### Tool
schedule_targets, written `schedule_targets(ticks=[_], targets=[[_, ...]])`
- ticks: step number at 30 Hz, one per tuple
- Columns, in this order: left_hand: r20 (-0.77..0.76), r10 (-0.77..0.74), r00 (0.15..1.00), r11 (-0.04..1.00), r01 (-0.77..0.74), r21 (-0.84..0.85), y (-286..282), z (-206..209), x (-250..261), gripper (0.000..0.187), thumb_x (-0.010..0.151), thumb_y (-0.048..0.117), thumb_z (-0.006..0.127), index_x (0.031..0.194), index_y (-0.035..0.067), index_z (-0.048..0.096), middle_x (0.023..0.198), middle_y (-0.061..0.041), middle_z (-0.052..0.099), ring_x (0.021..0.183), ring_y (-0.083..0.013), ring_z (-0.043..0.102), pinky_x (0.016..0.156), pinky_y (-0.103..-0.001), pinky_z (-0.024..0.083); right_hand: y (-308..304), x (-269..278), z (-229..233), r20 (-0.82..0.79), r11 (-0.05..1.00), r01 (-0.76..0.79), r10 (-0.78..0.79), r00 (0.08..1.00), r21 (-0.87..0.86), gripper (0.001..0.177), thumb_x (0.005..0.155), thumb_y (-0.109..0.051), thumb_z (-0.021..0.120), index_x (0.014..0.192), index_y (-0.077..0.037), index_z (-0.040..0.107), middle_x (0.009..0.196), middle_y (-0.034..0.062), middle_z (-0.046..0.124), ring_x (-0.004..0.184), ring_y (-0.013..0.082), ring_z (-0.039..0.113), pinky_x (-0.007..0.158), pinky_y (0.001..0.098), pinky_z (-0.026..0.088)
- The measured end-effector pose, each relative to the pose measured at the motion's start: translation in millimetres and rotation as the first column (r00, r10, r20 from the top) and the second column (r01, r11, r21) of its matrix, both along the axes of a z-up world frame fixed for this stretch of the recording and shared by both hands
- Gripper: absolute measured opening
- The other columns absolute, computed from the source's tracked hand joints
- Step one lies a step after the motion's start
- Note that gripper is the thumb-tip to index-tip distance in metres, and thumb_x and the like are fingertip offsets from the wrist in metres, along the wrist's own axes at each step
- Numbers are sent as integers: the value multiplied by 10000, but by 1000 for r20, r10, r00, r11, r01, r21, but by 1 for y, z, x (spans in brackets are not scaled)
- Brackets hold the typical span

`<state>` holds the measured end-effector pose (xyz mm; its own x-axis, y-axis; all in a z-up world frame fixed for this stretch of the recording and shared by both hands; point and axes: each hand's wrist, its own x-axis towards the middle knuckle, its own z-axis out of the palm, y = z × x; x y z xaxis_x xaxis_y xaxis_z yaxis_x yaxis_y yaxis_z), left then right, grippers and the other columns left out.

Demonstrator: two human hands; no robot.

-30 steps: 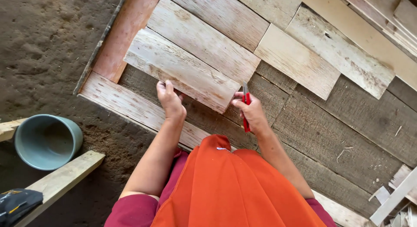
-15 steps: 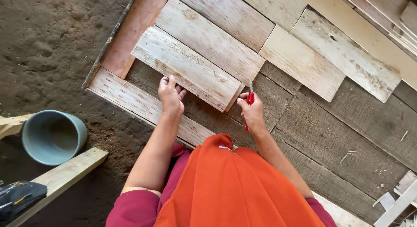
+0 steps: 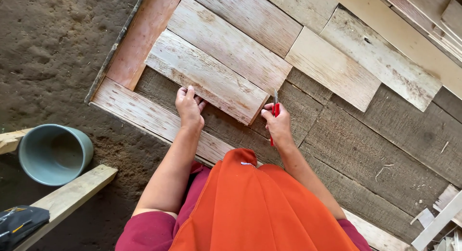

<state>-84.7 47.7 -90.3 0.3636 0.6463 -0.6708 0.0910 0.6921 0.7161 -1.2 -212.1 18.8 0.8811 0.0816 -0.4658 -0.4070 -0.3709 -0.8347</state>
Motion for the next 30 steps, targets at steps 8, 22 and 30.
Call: schedule_targets(ticks=[8, 22, 30], targets=[[14, -1, 1000, 1000, 1, 17, -3, 4, 0, 132, 1013, 297, 549, 1088, 189, 545, 961, -57, 630, 871, -239, 728, 749, -422, 634, 10, -2, 10, -6, 999, 46, -45, 999, 10, 318, 812, -126, 726, 1110, -37, 659, 784, 107, 708, 392, 103, 547, 395, 237, 461], [20, -3, 1000, 1000, 2, 19, -12, -15, -5, 118, 1032, 285, 515, 1110, 196, 519, 993, -46, 634, 916, -216, 703, 772, -412, 609, 19, 5, 9, -92, 982, 183, -179, 980, 38, 197, 818, -91, 725, 1005, -47, 681, 647, 14, 586, 395, 96, 549, 374, 218, 447], [19, -3, 1000, 1000, 3, 20, -15, -13, -4, 105, 1037, 291, 506, 1110, 216, 512, 1000, -20, 634, 927, -191, 694, 768, -380, 599, 22, 3, 12, -70, 983, 173, -168, 983, 69, 268, 777, -10, 721, 1028, -39, 633, 672, 46, 596, 398, 119, 562, 362, 251, 467]])
